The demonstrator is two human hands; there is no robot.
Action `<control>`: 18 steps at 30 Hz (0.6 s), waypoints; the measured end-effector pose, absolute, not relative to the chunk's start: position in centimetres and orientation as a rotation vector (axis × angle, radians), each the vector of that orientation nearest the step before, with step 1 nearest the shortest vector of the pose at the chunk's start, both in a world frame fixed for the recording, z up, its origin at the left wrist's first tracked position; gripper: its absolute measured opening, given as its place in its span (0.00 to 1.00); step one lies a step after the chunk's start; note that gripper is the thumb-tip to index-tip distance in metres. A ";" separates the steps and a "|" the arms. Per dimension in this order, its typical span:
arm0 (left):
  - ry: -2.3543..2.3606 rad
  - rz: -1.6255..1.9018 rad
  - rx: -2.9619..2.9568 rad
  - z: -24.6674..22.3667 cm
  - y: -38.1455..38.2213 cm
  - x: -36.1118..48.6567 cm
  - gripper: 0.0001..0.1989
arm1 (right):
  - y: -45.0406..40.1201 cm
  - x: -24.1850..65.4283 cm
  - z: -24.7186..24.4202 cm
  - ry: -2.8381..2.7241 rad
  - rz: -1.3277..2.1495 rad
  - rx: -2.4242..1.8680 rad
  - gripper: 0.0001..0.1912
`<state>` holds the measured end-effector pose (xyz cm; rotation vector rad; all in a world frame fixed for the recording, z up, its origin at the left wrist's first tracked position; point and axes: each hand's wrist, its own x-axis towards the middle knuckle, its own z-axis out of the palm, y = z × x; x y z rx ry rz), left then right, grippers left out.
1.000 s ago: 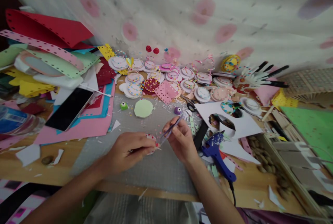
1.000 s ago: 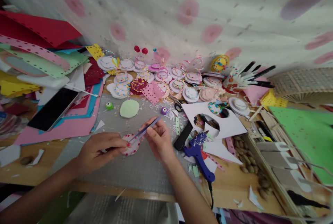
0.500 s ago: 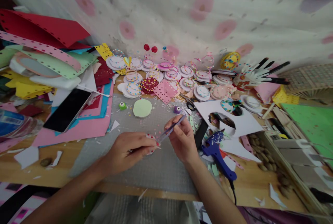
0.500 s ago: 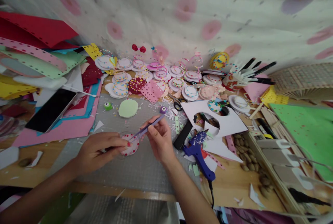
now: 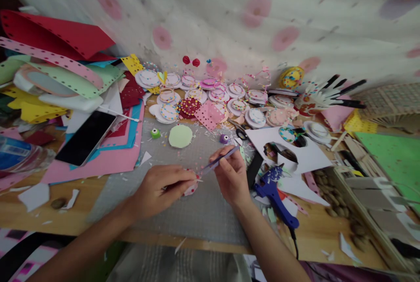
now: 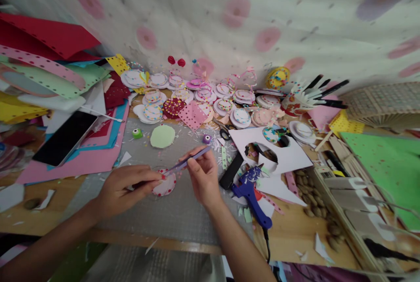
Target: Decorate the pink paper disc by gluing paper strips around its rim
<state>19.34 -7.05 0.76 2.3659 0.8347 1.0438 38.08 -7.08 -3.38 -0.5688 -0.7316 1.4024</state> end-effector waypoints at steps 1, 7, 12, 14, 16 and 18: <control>0.842 1.052 2.365 0.7 -7.0 19.4 0.05 | -7.0 38.1 -3.4 -0.735 1.385 -0.578 0.07; 0.890 1.074 2.323 0.1 -6.9 19.6 0.05 | -7.0 37.9 -3.3 -0.752 1.274 -0.645 0.08; 0.929 1.037 2.315 -0.5 -7.0 19.4 0.06 | -7.2 37.9 -3.0 -0.756 1.230 -0.693 0.08; 0.935 1.039 2.315 -0.5 -7.0 19.4 0.06 | -7.1 37.9 -3.1 -0.748 1.227 -0.716 0.09; 0.949 1.026 2.303 -0.3 -6.9 19.5 0.06 | -7.0 38.0 -3.2 -0.726 1.239 -0.720 0.10; 0.968 1.016 2.291 0.0 -6.8 19.5 0.07 | -6.9 38.1 -3.4 -0.689 1.261 -0.714 0.10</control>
